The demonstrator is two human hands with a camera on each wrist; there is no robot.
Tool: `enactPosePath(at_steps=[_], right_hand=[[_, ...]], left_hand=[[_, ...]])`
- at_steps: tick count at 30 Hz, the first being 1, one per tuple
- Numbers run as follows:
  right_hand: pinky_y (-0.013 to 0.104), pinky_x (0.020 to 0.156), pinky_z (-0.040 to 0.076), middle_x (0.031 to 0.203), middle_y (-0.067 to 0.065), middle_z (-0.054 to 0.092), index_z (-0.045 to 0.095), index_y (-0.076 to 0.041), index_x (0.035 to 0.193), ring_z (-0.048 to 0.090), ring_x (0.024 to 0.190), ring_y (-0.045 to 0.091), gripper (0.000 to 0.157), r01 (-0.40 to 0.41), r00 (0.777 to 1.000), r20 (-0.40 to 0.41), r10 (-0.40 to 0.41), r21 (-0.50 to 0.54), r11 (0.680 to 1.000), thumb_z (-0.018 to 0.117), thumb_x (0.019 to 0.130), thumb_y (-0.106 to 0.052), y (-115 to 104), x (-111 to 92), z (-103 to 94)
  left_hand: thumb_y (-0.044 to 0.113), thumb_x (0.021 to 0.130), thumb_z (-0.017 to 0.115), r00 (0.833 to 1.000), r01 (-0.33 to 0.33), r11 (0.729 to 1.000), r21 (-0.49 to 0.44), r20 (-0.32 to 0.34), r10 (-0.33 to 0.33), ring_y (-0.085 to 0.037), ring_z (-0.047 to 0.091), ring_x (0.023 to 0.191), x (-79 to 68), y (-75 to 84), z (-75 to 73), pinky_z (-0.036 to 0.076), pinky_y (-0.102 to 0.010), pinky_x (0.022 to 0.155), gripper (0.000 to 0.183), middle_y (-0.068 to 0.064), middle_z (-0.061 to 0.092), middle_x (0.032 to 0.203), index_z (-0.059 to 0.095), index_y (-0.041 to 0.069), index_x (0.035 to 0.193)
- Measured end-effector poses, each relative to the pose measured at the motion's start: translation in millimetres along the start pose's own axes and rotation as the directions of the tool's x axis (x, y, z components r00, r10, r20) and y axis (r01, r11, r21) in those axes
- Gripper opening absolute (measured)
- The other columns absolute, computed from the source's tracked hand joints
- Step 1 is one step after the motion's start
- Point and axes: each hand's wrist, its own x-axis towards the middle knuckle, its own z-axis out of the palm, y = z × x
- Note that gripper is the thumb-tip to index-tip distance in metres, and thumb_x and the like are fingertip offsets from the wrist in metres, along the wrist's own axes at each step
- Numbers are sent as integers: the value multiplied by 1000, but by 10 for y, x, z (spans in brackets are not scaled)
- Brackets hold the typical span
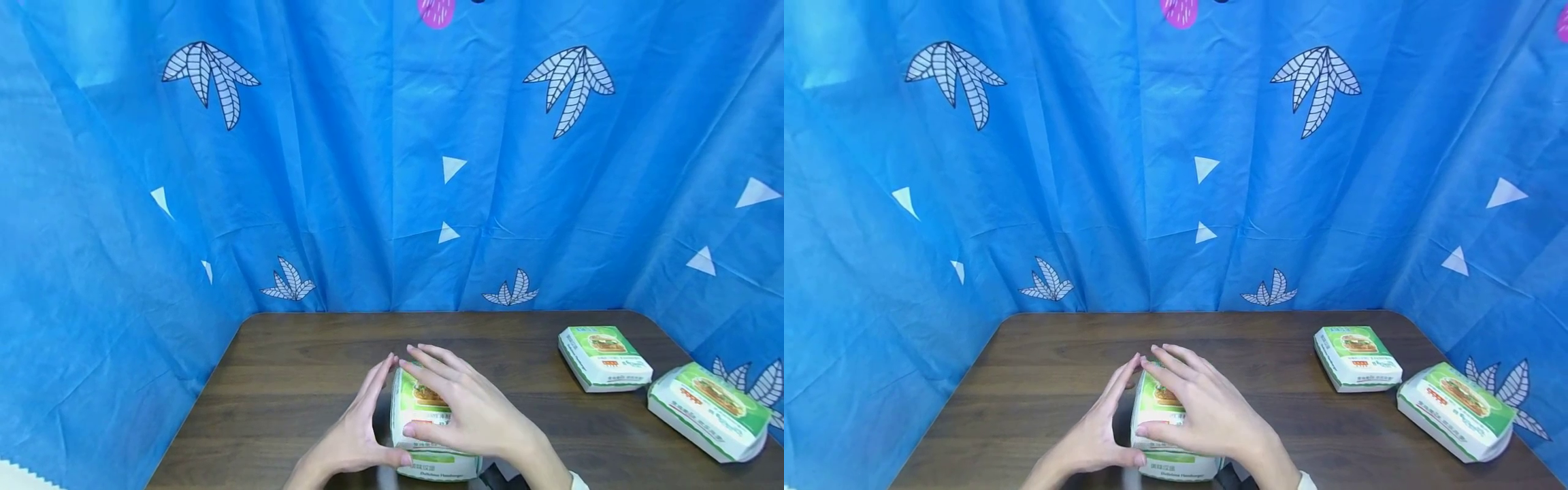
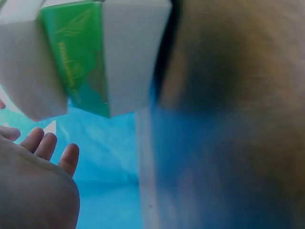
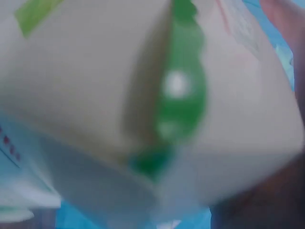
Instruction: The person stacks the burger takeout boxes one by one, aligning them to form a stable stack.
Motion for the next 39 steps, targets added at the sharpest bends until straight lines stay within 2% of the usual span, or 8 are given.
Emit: enactPosePath(at_steps=[2,4,9,14,20,25,31,39], right_hand=[[55,110,46,163,-8,40,52,-26,153,37,151,21,74,-30,999,-16,30,14,999,64,92,-67,19,-8,-55],[56,109,46,163,-9,40,52,-27,152,37,151,20,70,-66,997,-38,67,34,997,66,93,-62,52,-23,-120],[61,106,45,163,-6,41,49,-29,154,39,149,24,61,-140,981,-124,146,59,988,67,98,-45,182,-81,-281],[66,108,40,164,-1,40,46,-28,156,37,149,28,54,-234,952,-181,248,92,968,60,105,-36,370,-155,-427],[68,113,31,166,6,37,42,-21,159,31,152,35,58,-324,910,-240,338,100,941,58,105,-37,577,-213,-553],[74,110,29,167,13,32,38,-16,161,27,152,43,68,-381,870,-293,397,113,918,64,102,-39,700,-262,-620],[78,107,28,167,17,28,35,-11,161,26,150,49,75,-430,819,-366,442,117,895,68,99,-38,856,-335,-684],[78,110,23,165,25,28,32,-6,161,23,150,50,76,-519,706,-477,523,154,841,67,100,-33,1094,-448,-676]], left_hand=[[51,72,89,999,-30,999,12,-12,30,-24,31,152,21,25,-22,36,-57,117,128,4,20,170,7,27,167],[51,73,89,999,-31,999,11,-11,32,-22,32,151,44,53,-41,36,-55,118,126,6,24,169,8,29,167],[45,72,91,999,38,999,-9,37,-38,-19,36,149,86,84,-71,36,-55,117,125,9,28,168,9,36,166],[46,71,91,992,101,995,-9,74,-100,-18,34,148,110,89,-76,36,-60,116,124,13,23,168,8,42,164],[53,72,88,988,139,990,1,65,-139,-22,33,148,167,196,-124,39,-67,110,117,18,22,166,14,48,162],[59,74,84,982,175,984,42,66,-177,-23,35,146,234,338,-185,42,-68,108,107,13,27,165,19,52,159],[64,74,83,985,159,983,91,57,-165,-22,35,146,271,413,-171,42,-66,108,108,11,28,165,19,50,160],[62,75,84,988,139,987,79,53,-144,-20,38,142,261,360,-101,43,-64,108,106,12,30,164,22,46,160]])
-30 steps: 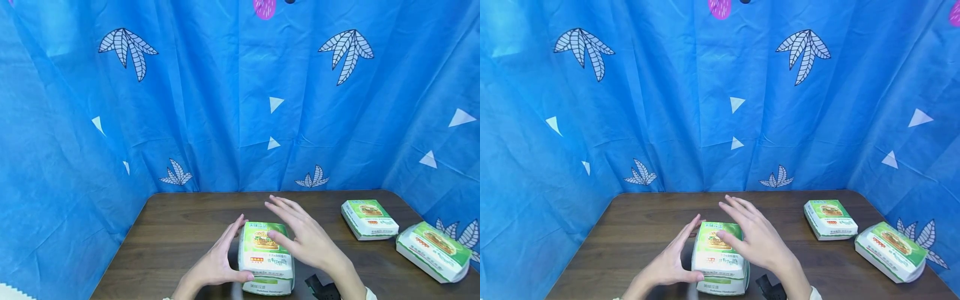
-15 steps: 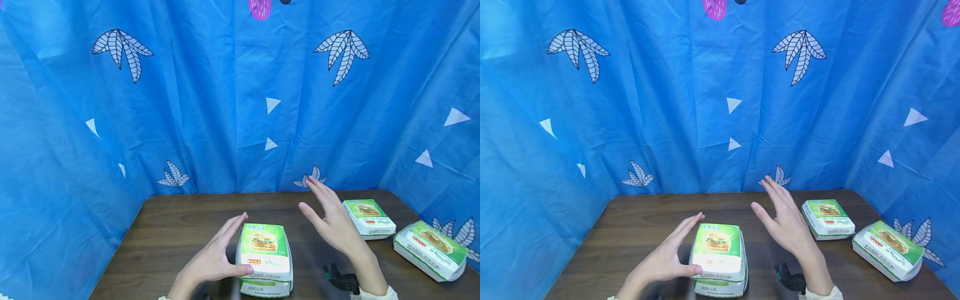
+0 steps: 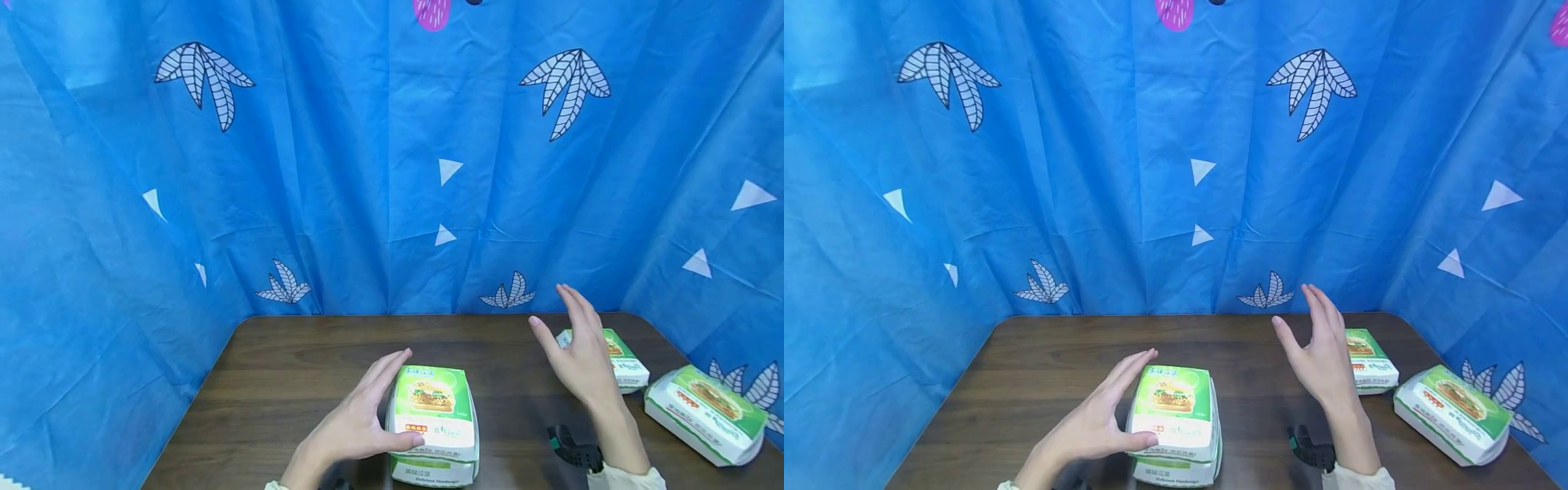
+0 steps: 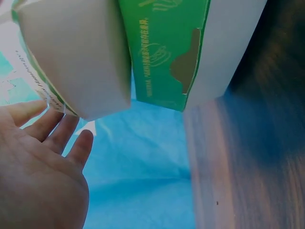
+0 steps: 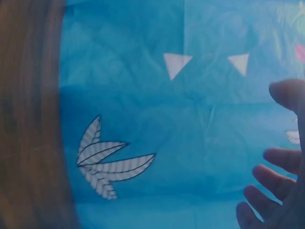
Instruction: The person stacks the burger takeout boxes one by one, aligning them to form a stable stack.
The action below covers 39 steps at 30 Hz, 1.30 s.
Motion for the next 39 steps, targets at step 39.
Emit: enactPosePath(at_steps=[39], right_hand=[[66,123,-1,166,31,17,22,6,160,-1,157,44,95,-460,880,-170,443,-74,885,66,94,-48,1148,-180,188]], left_hand=[[58,83,76,1000,-6,999,-37,15,7,-18,40,143,8,-81,72,41,-63,110,94,17,29,165,22,49,160]])
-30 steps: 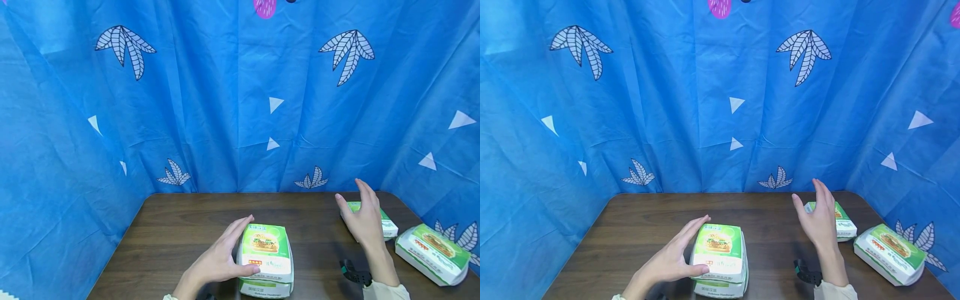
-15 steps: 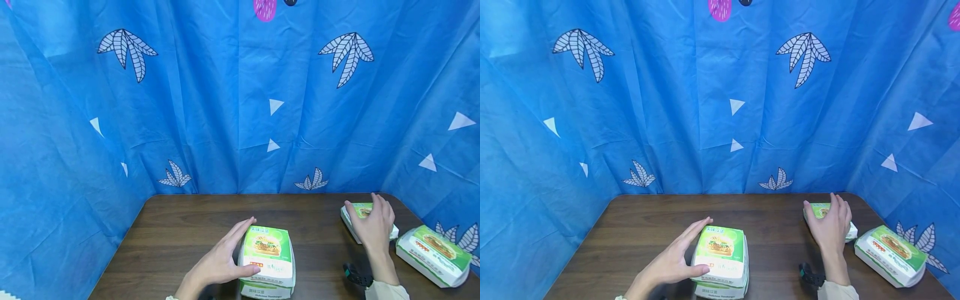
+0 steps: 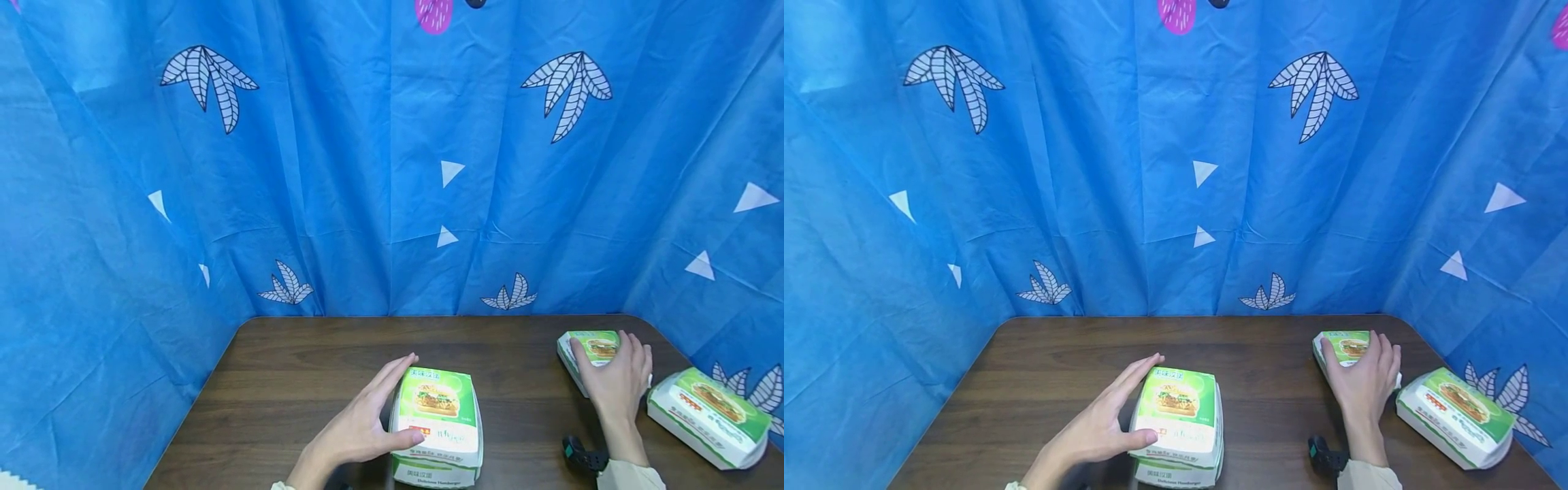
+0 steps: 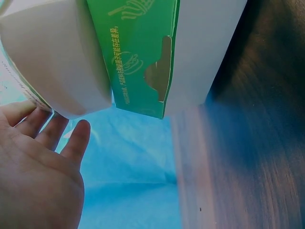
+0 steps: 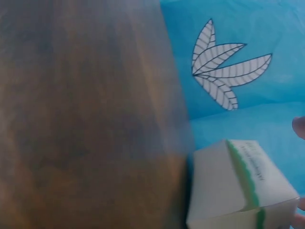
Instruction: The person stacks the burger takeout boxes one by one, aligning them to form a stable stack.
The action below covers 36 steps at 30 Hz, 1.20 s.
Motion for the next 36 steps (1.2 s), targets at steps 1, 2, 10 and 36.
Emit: enactPosePath(at_steps=[1,2,10,36], right_hand=[[66,123,-1,165,32,17,22,6,159,-1,157,44,96,3,1000,-5,-3,-2,1000,67,94,-47,20,-2,8],[65,124,-1,165,32,18,23,7,159,-1,157,45,96,6,1000,-8,-6,-7,1000,67,93,-47,40,-3,14],[61,125,-6,163,34,17,26,11,156,-3,156,46,98,0,1000,-20,0,-32,999,72,90,-45,184,-17,30],[68,120,9,165,30,9,23,3,161,0,153,47,100,-48,997,60,48,-1,999,74,90,-46,343,-2,116]], left_hand=[[59,83,76,1000,2,1000,1,0,-2,-17,40,143,1,1,1,41,-63,110,94,18,29,165,22,49,160],[59,83,76,1000,3,1000,0,0,-3,-17,40,143,2,1,2,41,-63,110,94,18,29,165,22,49,160],[58,82,79,1000,0,1000,-19,-3,0,-15,40,142,-7,11,1,41,-61,111,96,19,30,163,23,49,159],[60,78,80,1000,28,999,-32,11,-27,-18,41,140,-13,-7,-1,41,-63,110,99,17,31,162,23,48,158]])
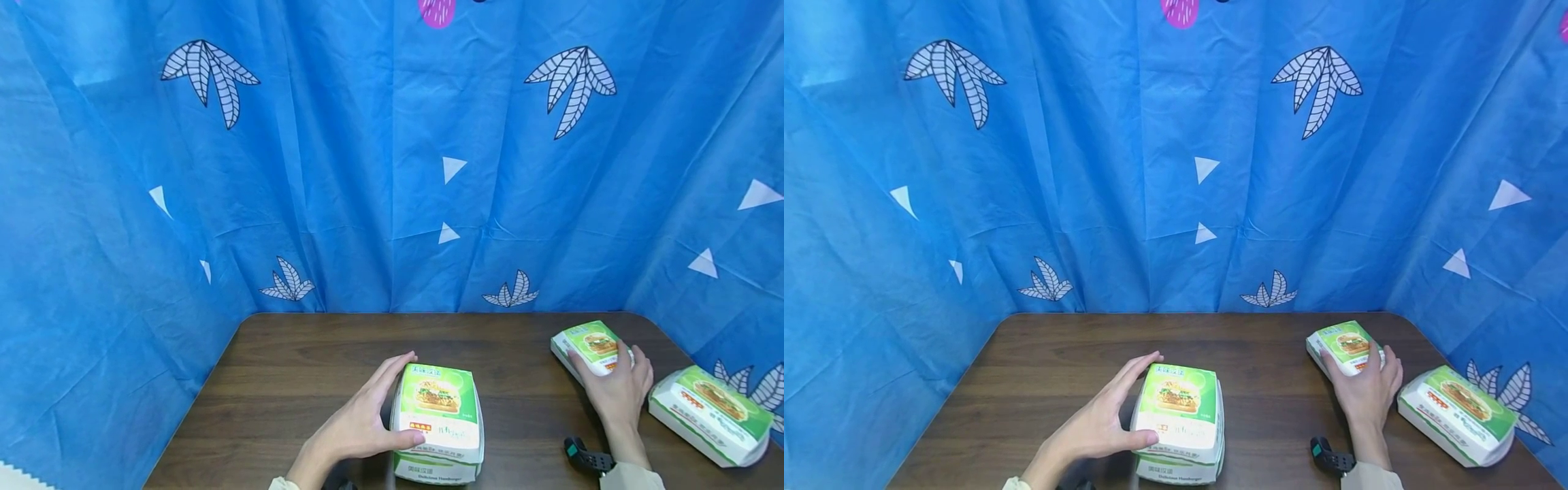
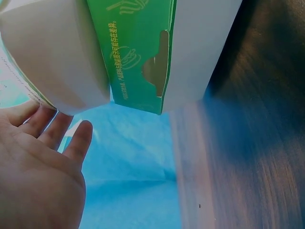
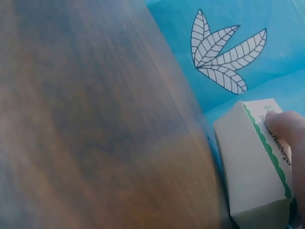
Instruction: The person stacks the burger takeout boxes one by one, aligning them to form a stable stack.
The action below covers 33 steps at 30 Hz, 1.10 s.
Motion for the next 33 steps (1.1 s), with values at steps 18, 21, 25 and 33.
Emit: enactPosePath(at_steps=[18,21,25,33], right_hand=[[68,116,14,164,28,17,29,-1,161,9,150,45,98,-9,999,-31,12,69,998,74,90,-51,-64,-35,53],[68,116,13,164,28,17,28,-1,161,9,149,46,98,-2,1000,-22,3,72,997,73,90,-51,-114,-43,51],[69,115,14,165,28,16,27,-2,162,10,150,46,97,4,1000,-6,-4,84,996,73,91,-50,-192,-55,37],[70,114,17,166,25,15,25,-5,163,9,150,45,97,31,999,16,-33,96,995,72,91,-51,-361,-67,-10]], left_hand=[[59,79,81,999,-46,998,43,-23,47,-15,42,139,-5,9,-17,43,-59,109,100,18,33,161,23,46,159],[58,79,82,999,-39,999,31,-22,40,-14,42,140,-7,10,-24,43,-59,110,99,19,32,160,23,48,158],[58,79,81,999,-29,999,27,-18,30,-15,42,140,-7,11,-28,42,-61,110,99,19,32,161,23,49,158],[59,80,80,1000,-27,999,32,-15,28,-16,41,141,-1,6,-25,42,-63,109,99,17,32,161,23,47,159]])
